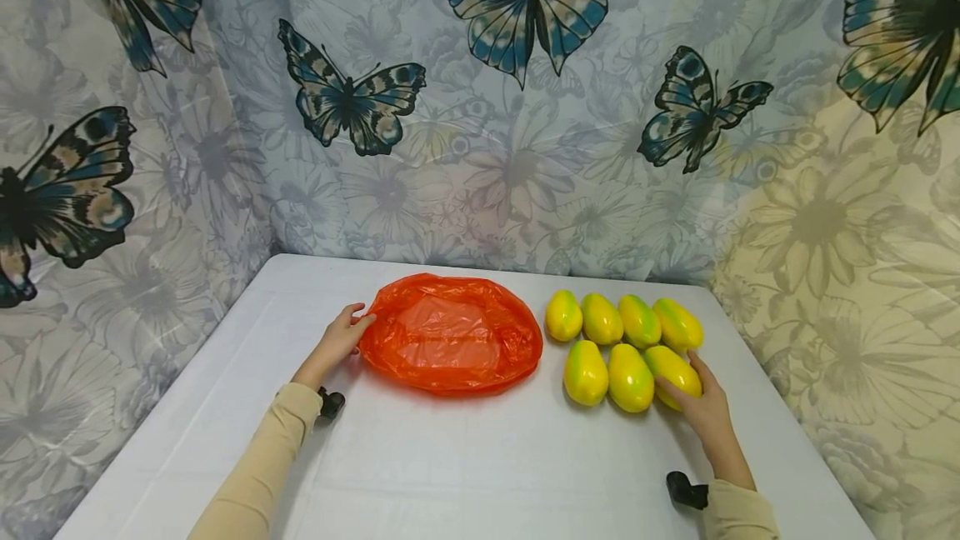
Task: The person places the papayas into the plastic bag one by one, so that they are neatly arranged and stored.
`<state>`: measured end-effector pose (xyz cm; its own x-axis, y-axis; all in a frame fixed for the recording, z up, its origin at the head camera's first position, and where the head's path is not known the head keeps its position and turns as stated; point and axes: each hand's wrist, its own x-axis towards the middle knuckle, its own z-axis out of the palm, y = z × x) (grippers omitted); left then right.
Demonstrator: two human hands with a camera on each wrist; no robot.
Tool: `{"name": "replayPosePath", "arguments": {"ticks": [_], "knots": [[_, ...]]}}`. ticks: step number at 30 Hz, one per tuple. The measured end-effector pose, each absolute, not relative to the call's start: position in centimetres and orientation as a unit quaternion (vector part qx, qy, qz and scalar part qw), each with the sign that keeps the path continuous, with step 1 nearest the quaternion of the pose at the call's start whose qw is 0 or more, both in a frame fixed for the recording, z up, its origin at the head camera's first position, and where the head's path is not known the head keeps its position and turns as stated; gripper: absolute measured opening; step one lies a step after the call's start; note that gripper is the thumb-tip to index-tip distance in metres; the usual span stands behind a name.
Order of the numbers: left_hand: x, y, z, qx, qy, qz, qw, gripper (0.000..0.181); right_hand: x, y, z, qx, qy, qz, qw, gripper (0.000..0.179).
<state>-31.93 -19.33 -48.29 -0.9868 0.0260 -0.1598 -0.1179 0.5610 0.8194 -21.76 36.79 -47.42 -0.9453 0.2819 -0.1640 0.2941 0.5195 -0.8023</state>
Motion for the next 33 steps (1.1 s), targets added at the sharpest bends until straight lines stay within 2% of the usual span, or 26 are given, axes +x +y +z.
{"name": "replayPosePath", "arguments": {"ticks": [24,33], "knots": [[-31.99,-19.42,-48.2,-0.033,0.87,0.487,0.074,0.063,-21.82,36.45,-47.41,0.186,0.858,-0.476,-0.048,0.09],[-31.91,-19.55,-48.28,-0.035,0.866,0.493,0.074,0.063,-21.77,36.49,-47.41,0.215,0.846,-0.481,-0.085,0.086]]}}
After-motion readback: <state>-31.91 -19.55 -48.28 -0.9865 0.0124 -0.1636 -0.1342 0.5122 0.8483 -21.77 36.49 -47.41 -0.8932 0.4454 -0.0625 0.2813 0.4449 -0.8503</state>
